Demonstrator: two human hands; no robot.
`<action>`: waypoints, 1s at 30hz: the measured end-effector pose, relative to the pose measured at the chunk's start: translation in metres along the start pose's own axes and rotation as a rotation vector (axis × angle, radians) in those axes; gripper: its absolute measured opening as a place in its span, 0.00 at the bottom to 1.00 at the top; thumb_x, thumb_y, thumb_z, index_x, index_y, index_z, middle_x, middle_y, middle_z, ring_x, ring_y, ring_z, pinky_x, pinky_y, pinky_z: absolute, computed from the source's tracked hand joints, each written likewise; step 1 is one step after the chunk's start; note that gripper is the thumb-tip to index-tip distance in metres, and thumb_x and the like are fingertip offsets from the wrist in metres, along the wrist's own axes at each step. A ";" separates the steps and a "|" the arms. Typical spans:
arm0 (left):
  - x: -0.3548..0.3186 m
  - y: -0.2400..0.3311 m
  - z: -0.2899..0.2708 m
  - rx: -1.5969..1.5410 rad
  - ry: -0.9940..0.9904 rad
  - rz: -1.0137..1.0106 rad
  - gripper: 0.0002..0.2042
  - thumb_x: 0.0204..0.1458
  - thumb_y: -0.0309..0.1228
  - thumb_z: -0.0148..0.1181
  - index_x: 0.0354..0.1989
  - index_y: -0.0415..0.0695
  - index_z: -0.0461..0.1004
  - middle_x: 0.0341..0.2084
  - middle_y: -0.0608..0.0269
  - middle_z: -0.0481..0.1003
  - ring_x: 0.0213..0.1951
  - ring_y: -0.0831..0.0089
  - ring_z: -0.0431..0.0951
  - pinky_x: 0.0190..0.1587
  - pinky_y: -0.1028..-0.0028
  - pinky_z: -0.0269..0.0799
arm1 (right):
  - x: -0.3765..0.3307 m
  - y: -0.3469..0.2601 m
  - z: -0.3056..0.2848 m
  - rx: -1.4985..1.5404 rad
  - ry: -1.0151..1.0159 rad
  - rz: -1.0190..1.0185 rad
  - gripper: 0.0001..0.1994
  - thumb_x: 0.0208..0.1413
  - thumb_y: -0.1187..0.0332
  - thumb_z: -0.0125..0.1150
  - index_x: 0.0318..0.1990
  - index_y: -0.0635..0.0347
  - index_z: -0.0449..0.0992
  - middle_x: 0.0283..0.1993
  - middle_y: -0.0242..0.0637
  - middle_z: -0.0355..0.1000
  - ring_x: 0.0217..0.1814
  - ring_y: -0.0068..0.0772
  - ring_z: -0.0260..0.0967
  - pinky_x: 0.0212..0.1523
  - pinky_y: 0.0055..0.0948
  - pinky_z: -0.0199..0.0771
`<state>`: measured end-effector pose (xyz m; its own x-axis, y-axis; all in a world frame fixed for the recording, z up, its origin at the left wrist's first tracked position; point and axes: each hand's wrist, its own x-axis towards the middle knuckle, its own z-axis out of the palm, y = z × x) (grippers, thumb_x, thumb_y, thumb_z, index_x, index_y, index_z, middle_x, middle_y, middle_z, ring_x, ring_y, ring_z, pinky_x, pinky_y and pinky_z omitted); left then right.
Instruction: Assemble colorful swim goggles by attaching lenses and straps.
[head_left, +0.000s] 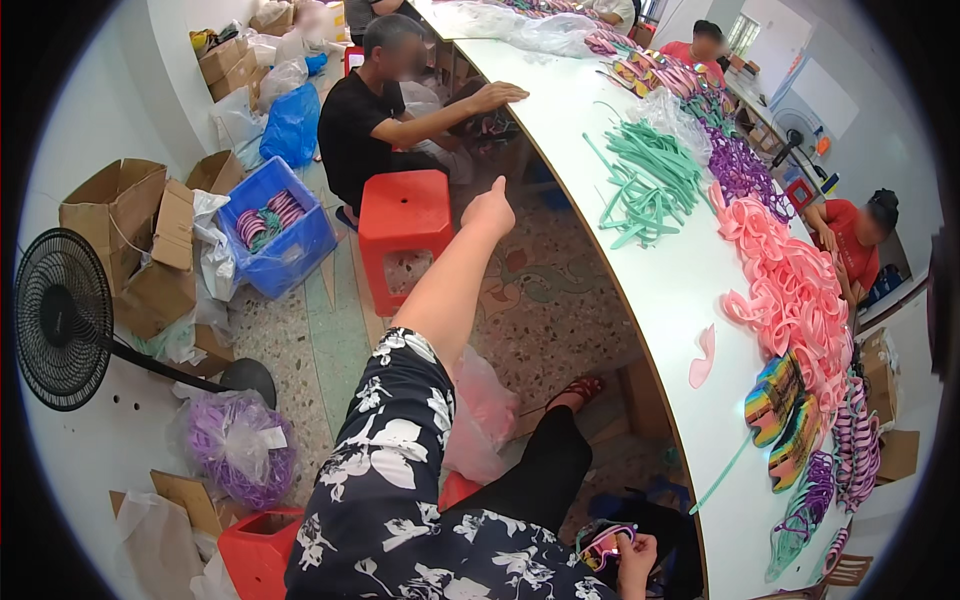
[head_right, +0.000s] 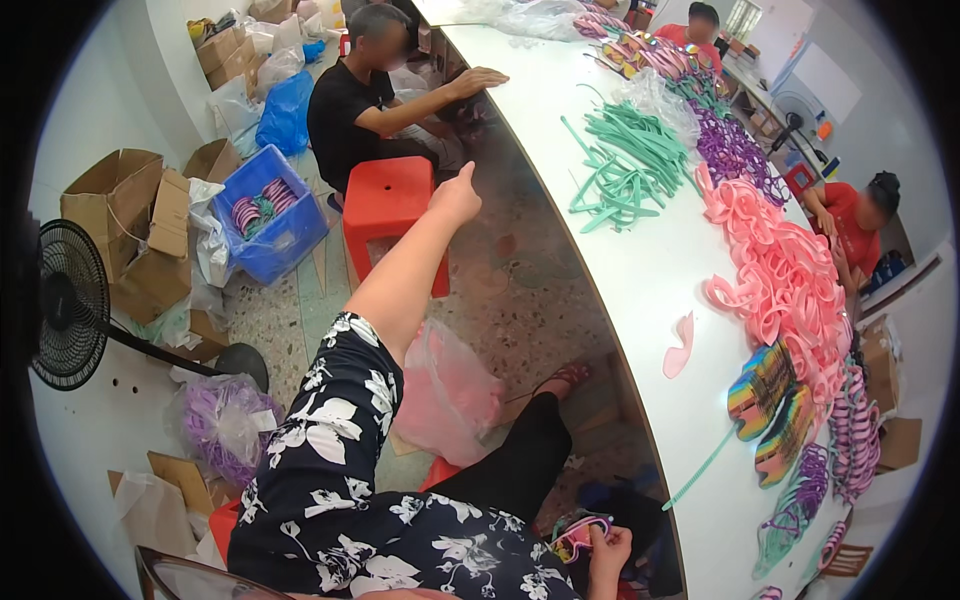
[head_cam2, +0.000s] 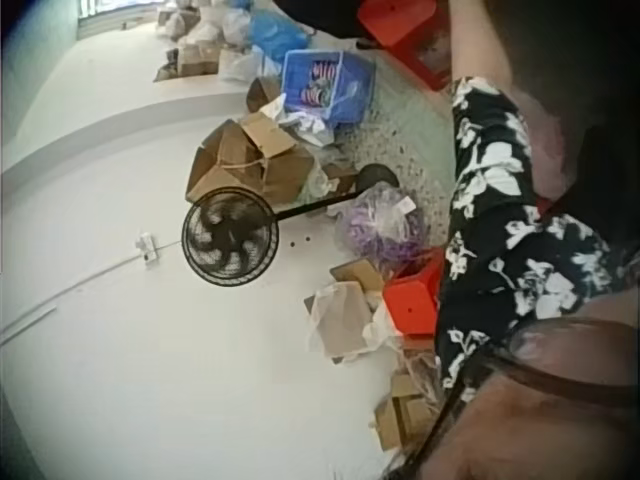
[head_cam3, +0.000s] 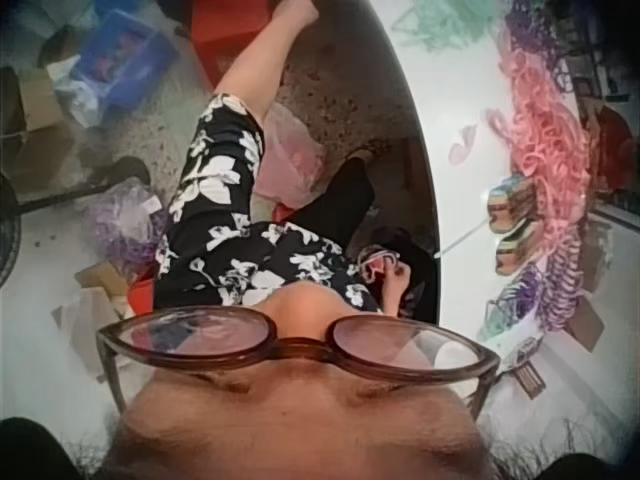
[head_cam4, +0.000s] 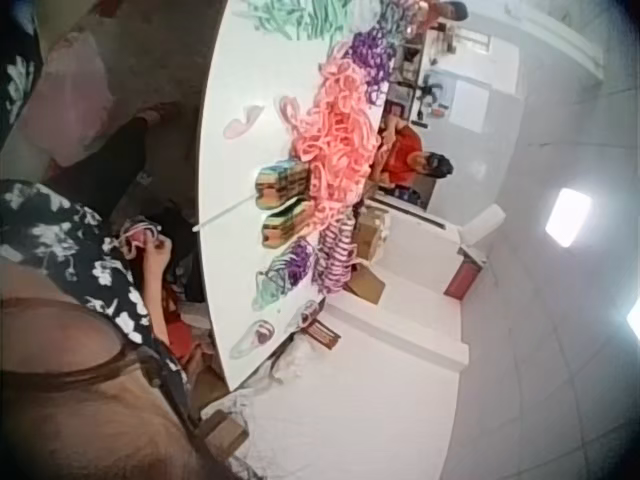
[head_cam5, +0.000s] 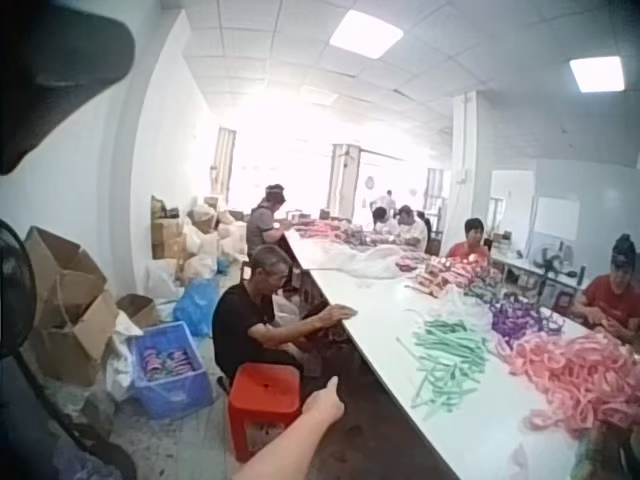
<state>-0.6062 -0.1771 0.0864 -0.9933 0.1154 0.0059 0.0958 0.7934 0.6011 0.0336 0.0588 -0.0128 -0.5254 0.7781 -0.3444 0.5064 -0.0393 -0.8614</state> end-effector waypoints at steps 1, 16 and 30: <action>0.004 0.001 0.004 0.021 -0.015 -0.019 0.35 0.53 0.27 0.49 0.73 0.53 0.52 0.52 0.44 0.75 0.55 0.51 0.76 0.55 0.57 0.72 | 0.000 0.001 -0.001 0.011 0.004 0.008 0.13 0.52 0.75 0.70 0.36 0.61 0.68 0.25 0.29 0.69 0.20 0.14 0.64 0.18 0.15 0.61; -0.017 -0.020 0.020 0.081 -0.111 -0.112 0.35 0.56 0.26 0.48 0.74 0.57 0.48 0.53 0.47 0.75 0.55 0.54 0.77 0.55 0.57 0.73 | 0.011 -0.004 0.001 -0.051 -0.031 0.024 0.13 0.52 0.74 0.70 0.36 0.60 0.68 0.25 0.29 0.70 0.22 0.15 0.67 0.19 0.14 0.62; -0.028 -0.018 0.019 0.071 -0.069 -0.057 0.36 0.53 0.26 0.50 0.74 0.55 0.50 0.49 0.43 0.77 0.52 0.50 0.78 0.52 0.56 0.73 | 0.011 0.012 -0.006 -0.052 -0.032 -0.037 0.12 0.55 0.71 0.69 0.36 0.60 0.68 0.23 0.26 0.67 0.18 0.13 0.60 0.16 0.15 0.58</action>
<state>-0.5792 -0.1833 0.0604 -0.9906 0.1079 -0.0836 0.0457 0.8398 0.5410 0.0378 0.0709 -0.0250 -0.5658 0.7579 -0.3249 0.5204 0.0226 -0.8536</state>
